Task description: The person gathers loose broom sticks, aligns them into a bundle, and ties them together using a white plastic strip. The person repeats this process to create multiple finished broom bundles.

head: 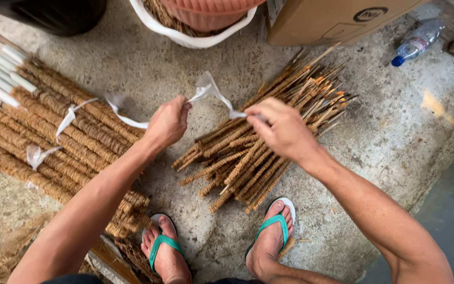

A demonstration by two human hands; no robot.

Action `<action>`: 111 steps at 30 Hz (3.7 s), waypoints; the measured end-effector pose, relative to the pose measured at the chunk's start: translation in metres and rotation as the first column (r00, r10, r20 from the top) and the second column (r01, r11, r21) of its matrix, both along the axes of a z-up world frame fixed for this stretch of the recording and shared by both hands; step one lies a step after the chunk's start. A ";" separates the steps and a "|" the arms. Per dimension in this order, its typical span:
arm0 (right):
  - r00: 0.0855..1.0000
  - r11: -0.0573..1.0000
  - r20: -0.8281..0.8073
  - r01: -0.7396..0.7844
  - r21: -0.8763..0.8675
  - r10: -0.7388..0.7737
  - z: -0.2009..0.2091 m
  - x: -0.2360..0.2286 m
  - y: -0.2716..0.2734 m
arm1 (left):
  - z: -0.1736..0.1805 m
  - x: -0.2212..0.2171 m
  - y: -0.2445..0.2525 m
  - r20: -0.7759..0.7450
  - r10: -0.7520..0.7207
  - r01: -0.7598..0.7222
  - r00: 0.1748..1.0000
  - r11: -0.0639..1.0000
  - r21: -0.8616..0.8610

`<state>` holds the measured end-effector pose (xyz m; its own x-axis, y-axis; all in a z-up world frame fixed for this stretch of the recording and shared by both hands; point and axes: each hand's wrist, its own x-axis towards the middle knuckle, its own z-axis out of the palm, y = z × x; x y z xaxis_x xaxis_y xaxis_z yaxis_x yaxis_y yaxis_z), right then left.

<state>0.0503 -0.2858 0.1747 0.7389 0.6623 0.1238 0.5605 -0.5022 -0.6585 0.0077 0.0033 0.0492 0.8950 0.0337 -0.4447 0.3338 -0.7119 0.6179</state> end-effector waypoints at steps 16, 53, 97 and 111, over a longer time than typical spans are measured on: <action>0.885 0.946 0.440 -0.259 0.193 0.153 0.062 -0.002 0.003 | 0.151 -0.024 -0.053 0.057 -0.227 0.221 0.972 0.805 -0.551; 0.986 0.882 -0.163 0.063 0.466 0.016 0.009 -0.021 -0.046 | 0.141 -0.009 -0.116 0.420 -0.431 0.535 0.798 0.828 -0.167; 1.000 0.881 -0.004 -0.012 0.474 0.016 0.018 -0.041 -0.039 | 0.175 -0.036 -0.112 0.242 -0.098 0.169 0.965 0.940 -0.296; 0.987 0.863 -0.114 0.152 0.481 -0.111 0.028 -0.036 -0.029 | 0.154 -0.033 -0.107 -0.078 0.034 -0.085 0.996 0.446 -0.891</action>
